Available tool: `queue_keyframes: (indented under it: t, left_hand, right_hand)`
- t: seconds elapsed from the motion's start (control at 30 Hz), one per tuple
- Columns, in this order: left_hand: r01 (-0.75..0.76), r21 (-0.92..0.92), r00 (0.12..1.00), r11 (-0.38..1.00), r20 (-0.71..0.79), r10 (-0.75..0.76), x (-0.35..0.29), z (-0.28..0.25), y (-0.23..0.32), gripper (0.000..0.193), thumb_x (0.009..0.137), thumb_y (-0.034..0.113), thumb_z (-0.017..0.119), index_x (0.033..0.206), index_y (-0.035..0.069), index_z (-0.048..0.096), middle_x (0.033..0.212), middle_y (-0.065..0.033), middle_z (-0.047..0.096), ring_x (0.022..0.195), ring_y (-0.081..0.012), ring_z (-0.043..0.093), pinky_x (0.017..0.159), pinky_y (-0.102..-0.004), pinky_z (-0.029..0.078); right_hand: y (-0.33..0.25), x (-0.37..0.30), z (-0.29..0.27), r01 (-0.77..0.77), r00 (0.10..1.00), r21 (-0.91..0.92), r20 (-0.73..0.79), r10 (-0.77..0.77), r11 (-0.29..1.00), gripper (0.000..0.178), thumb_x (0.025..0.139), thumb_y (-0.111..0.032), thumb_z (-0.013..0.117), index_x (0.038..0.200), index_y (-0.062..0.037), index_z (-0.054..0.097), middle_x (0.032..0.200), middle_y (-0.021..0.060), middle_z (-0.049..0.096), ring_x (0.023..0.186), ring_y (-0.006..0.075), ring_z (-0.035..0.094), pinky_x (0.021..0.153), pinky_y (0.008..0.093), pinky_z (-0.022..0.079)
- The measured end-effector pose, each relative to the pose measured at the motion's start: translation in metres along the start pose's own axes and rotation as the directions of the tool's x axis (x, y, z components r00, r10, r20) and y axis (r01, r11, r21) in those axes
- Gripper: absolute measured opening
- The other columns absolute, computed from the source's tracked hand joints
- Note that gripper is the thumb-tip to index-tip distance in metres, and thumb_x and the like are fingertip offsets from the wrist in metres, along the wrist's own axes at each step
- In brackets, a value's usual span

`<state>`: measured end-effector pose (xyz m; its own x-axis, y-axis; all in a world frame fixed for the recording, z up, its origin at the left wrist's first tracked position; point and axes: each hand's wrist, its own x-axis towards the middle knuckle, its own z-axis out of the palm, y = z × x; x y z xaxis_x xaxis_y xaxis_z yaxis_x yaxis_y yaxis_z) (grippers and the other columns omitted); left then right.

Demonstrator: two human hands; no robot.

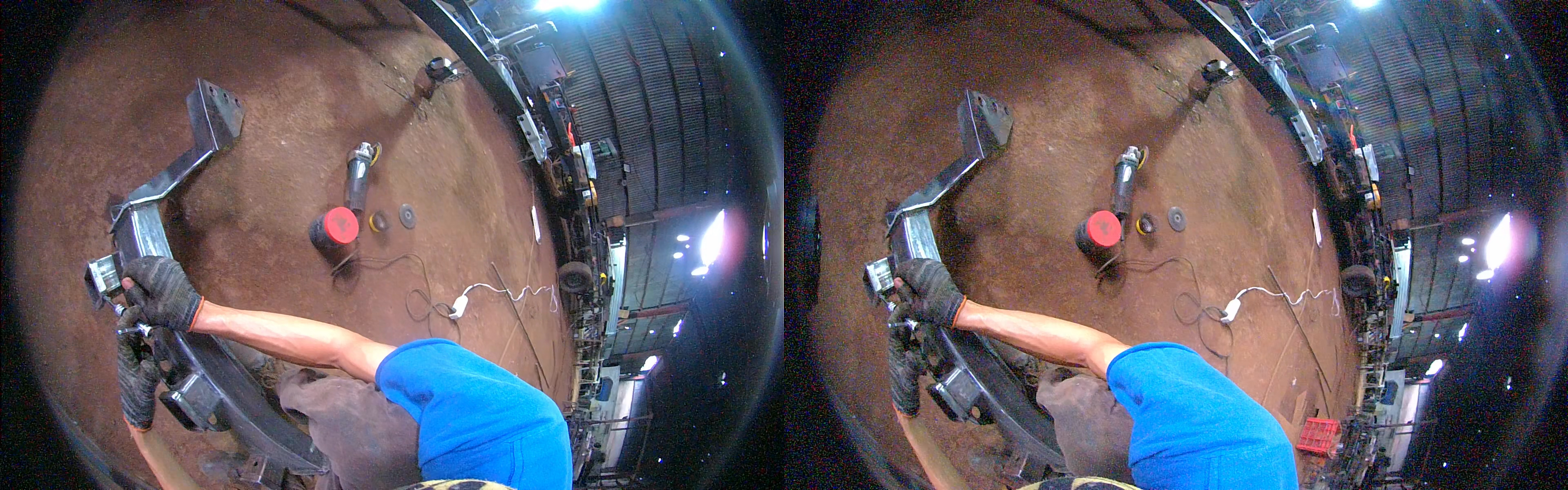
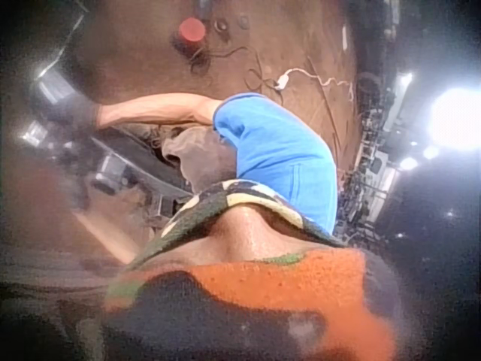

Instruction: The person sits on the workshop floor and assembles a metal frame by hand, inserting bolts and tightening them with a wrench. The person repeatedly repositions the frame and uses both hands to align and secure the components.

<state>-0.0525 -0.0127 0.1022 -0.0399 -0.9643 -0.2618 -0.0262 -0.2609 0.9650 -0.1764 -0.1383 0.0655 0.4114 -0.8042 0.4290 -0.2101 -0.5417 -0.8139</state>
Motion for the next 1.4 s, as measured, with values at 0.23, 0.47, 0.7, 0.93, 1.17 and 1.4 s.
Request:
queue_keyframes:
  t: [0.23, 0.47, 0.7, 0.93, 1.17, 1.4]
  left_hand:
    - [0.048, -0.018, 0.996, 0.999, -0.07, -0.049, -0.003, 0.003, 0.002, 0.052, 0.086, 0.015, 0.059, 0.135, 0.01, 0.044, 0.112, 0.0013, 0.052, 0.088, -0.0098, 0.046, 0.077, -0.0251, 0.041]
    - [0.035, -0.064, 0.999, 0.997, -0.034, -0.037, -0.003, -0.002, 0.003, 0.057, 0.085, 0.026, 0.064, 0.136, 0.01, 0.044, 0.116, 0.0007, 0.051, 0.089, -0.009, 0.047, 0.077, -0.0238, 0.041]
    - [-0.077, -0.05, 0.995, 0.996, -0.065, 0.073, -0.005, -0.005, -0.001, 0.069, 0.084, 0.04, 0.068, 0.139, 0.009, 0.04, 0.124, -0.0022, 0.052, 0.105, -0.0143, 0.049, 0.089, -0.0287, 0.042]
    - [0.002, -0.13, 1.0, 0.991, 0.011, 0.0, -0.01, -0.007, 0.006, 0.074, 0.083, 0.045, 0.069, 0.14, 0.007, 0.04, 0.128, -0.0029, 0.05, 0.11, -0.0151, 0.048, 0.091, -0.0298, 0.041]
    - [-0.064, -0.146, 0.998, 0.987, 0.01, 0.066, -0.006, 0.001, 0.015, 0.072, 0.084, 0.046, 0.068, 0.139, 0.009, 0.04, 0.124, -0.0021, 0.052, 0.103, -0.013, 0.049, 0.084, -0.0277, 0.043]
    - [-0.024, -0.1, 0.999, 0.995, -0.033, 0.02, -0.008, 0.0, 0.013, 0.067, 0.084, 0.038, 0.068, 0.138, 0.01, 0.041, 0.122, -0.0007, 0.052, 0.094, -0.0107, 0.049, 0.079, -0.0249, 0.042]
  right_hand:
    - [-0.014, 0.008, -0.011, -0.068, 0.993, -0.005, 0.097, 0.068, 0.998, 0.019, 0.089, -0.02, 0.057, 0.076, -0.0047, 0.06, 0.068, 0.0192, 0.056, 0.067, 0.0413, 0.056, 0.06, 0.0488, 0.042]
    - [-0.019, 0.008, -0.01, -0.068, 0.995, 0.034, 0.072, 0.066, 0.997, 0.019, 0.092, -0.02, 0.054, 0.081, -0.0052, 0.062, 0.067, 0.0155, 0.059, 0.068, 0.0378, 0.059, 0.061, 0.045, 0.045]
    - [-0.018, 0.008, -0.006, -0.133, 0.985, 0.053, 0.119, 0.126, 0.99, 0.021, 0.092, -0.022, 0.055, 0.083, -0.0046, 0.062, 0.07, 0.0159, 0.06, 0.068, 0.0367, 0.059, 0.062, 0.0434, 0.046]
    - [-0.018, 0.007, -0.007, -0.121, 0.987, 0.043, 0.114, 0.115, 0.992, 0.025, 0.094, -0.025, 0.054, 0.084, -0.0035, 0.063, 0.072, 0.0167, 0.061, 0.068, 0.0368, 0.06, 0.062, 0.0427, 0.047]
    - [-0.018, 0.004, -0.009, -0.134, 0.986, 0.042, 0.104, 0.129, 0.99, 0.026, 0.094, -0.026, 0.055, 0.087, -0.0031, 0.064, 0.073, 0.0173, 0.062, 0.07, 0.0364, 0.061, 0.062, 0.042, 0.047]
    - [-0.018, 0.006, -0.007, -0.133, 0.983, 0.02, 0.132, 0.129, 0.991, 0.028, 0.094, -0.03, 0.054, 0.085, -0.0045, 0.063, 0.071, 0.0162, 0.061, 0.068, 0.0366, 0.06, 0.061, 0.0432, 0.046]
